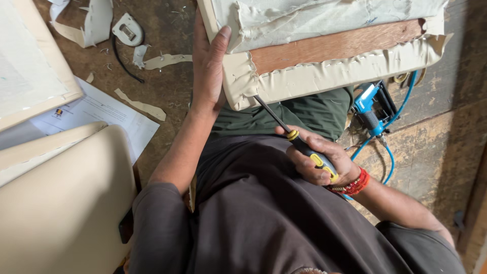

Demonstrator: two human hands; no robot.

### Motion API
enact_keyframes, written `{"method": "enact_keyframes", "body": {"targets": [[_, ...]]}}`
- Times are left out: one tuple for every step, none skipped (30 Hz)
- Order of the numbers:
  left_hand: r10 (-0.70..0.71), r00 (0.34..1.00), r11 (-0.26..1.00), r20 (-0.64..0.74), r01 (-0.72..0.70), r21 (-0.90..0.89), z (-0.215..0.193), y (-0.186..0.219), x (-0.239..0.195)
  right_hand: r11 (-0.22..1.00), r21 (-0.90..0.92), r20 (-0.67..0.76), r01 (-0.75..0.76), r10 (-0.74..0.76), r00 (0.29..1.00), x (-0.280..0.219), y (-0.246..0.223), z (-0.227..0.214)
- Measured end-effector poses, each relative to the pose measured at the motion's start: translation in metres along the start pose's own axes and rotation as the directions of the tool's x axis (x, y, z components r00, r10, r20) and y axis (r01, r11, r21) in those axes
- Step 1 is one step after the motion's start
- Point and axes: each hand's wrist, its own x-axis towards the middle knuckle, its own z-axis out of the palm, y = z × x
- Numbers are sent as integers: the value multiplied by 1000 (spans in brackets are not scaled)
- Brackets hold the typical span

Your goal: The person removes old fabric and staples from a wooden frame using a screwdriver, scissors, and pliers. They pry up staples, cut away fabric strips, and pull out remaining staples while working on the frame resting on their lap.

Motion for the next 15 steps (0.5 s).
{"method": "enact_keyframes", "body": {"targets": [[-1,1000,999,3,0,33,-2,-3,1,998,-60,-94,12,-18,995,0,-2,21],[-1,1000,998,7,1,65,-2,-7,1,992,-121,-185,18,-41,982,-3,-5,44],[5,1000,994,9,-6,107,-4,-8,0,995,-96,-225,-31,9,974,-6,-14,66],[18,1000,996,7,-18,83,-3,-10,-1,994,-69,-262,-81,60,963,-8,-26,87],[31,999,998,11,-32,63,2,-12,-3,984,-149,-301,-101,52,952,-6,-32,105],[44,999,998,15,-45,42,6,-14,-5,966,-227,-339,-123,39,940,-4,-36,119],[67,998,997,20,-68,45,11,-17,-9,963,-238,-364,-129,35,931,-2,-42,129],[91,996,995,26,-92,47,15,-19,-12,959,-249,-388,-136,30,921,1,-49,136],[117,992,992,34,-119,45,18,-20,-13,954,-263,-412,-141,21,911,3,-52,141],[99,995,994,19,-100,49,19,-19,-14,935,-327,-382,-136,1,924,5,-48,142],[85,996,995,1,-85,45,20,-17,-15,909,-395,-356,-132,-19,934,7,-46,141],[70,997,997,-16,-69,40,18,-15,-12,885,-445,-329,-138,-18,944,8,-43,137],[75,997,997,0,-75,-18,15,-15,-11,858,-490,-310,-152,-9,951,7,-40,129],[81,997,994,15,-80,-75,10,-15,-8,837,-519,-294,-176,19,956,6,-34,118],[86,996,989,23,-82,-126,6,-15,-8,815,-542,-275,-205,58,960,5,-28,104]]}}
